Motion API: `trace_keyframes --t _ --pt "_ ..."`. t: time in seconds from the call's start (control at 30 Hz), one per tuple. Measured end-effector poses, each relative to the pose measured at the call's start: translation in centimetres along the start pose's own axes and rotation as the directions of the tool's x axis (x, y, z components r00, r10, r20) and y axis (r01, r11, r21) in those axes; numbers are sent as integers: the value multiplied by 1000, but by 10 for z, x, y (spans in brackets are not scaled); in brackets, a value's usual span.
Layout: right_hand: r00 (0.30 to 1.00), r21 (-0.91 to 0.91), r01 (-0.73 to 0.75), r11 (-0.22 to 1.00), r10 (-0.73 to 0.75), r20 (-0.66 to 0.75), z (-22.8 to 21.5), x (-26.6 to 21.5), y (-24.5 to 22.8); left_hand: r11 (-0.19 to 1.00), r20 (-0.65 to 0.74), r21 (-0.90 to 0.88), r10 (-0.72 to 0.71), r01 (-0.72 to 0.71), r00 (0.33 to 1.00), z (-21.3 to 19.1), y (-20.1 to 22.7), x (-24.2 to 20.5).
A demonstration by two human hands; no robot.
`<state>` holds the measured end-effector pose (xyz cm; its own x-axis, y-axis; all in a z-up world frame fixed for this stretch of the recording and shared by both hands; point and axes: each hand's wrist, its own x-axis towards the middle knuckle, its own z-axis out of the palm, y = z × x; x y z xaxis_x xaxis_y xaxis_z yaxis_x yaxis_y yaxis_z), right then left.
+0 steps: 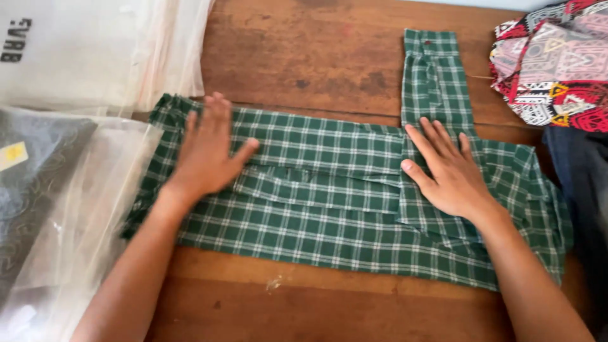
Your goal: Folding a green plaid shirt on a wooden table.
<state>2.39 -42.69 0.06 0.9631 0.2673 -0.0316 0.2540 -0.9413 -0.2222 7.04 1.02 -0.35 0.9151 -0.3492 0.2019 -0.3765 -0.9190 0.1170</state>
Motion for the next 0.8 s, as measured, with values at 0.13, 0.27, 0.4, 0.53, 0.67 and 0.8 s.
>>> trace_keyframes --t 0.13,0.27,0.4,0.53,0.67,0.8 --pt "991 72 -56 996 47 126 -16 3 -14 988 121 -57 -134 141 984 3 -27 -5" --pt "978 61 -88 994 75 197 -27 3 -10 982 176 -45 -173 184 969 -8 -11 -8" --pt "968 83 -185 979 167 189 -30 1 14 981 -128 -39 183 -190 975 -17 21 -16" --pt "941 99 -313 945 294 168 -36 2 30 846 -98 -218 477 -487 873 -29 80 -15" --pt "976 76 -206 976 210 -48 -22 18 44 738 -57 -327 609 -591 791 -33 158 -8" --pt "951 52 -201 978 208 -227 -34 53 49 644 -86 -293 718 -706 691 7 218 13"
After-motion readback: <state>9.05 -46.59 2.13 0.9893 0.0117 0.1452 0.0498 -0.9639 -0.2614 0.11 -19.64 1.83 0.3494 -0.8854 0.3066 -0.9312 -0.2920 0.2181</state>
